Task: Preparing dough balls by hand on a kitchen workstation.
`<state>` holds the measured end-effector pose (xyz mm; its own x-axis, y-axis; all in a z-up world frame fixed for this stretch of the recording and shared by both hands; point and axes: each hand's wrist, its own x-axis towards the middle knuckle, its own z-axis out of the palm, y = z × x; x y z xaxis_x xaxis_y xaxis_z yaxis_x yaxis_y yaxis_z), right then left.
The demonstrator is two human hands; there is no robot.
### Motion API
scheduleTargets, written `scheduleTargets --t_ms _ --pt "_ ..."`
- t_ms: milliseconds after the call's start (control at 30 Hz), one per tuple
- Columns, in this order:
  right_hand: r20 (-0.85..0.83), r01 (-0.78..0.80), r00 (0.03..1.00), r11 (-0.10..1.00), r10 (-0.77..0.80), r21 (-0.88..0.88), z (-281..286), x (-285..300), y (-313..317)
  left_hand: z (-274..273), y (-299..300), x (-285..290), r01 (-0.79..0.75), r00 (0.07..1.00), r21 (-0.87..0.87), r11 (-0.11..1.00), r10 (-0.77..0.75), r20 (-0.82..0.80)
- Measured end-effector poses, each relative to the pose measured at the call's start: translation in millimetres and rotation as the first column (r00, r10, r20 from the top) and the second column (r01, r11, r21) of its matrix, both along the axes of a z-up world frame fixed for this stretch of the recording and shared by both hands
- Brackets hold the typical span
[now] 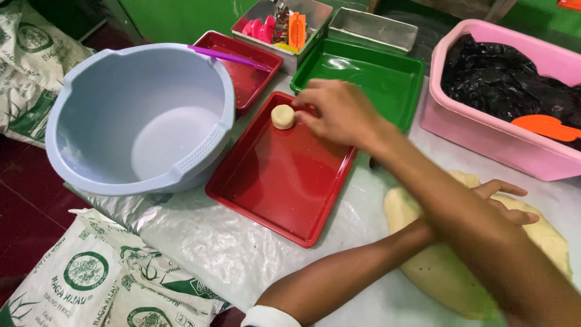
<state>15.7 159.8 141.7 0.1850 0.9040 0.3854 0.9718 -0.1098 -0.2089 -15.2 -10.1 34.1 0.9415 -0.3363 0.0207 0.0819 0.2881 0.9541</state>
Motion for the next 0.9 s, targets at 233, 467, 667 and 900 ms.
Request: scheduleTargets --t_ms 233,467,667,900 --pt "-0.273 0.136 0.954 0.99 -0.121 0.039 52 -16 -153 30 21 -25 -0.065 0.99 0.383 0.922 0.013 0.137" --pt "-0.28 0.676 0.682 0.729 -0.675 -0.111 16 -10 -345 9 8 -11 -0.029 0.997 0.073 0.997 0.024 0.071" --pt "-0.378 0.813 0.434 0.536 -0.818 -0.226 -33 -19 -418 12 11 -5 0.014 1.0 -0.088 0.996 -0.012 0.014" --pt "-0.252 0.755 0.443 0.51 -0.86 -0.413 -50 -33 -403 44 -10 -10 -0.192 0.956 0.435 0.879 0.067 0.287"
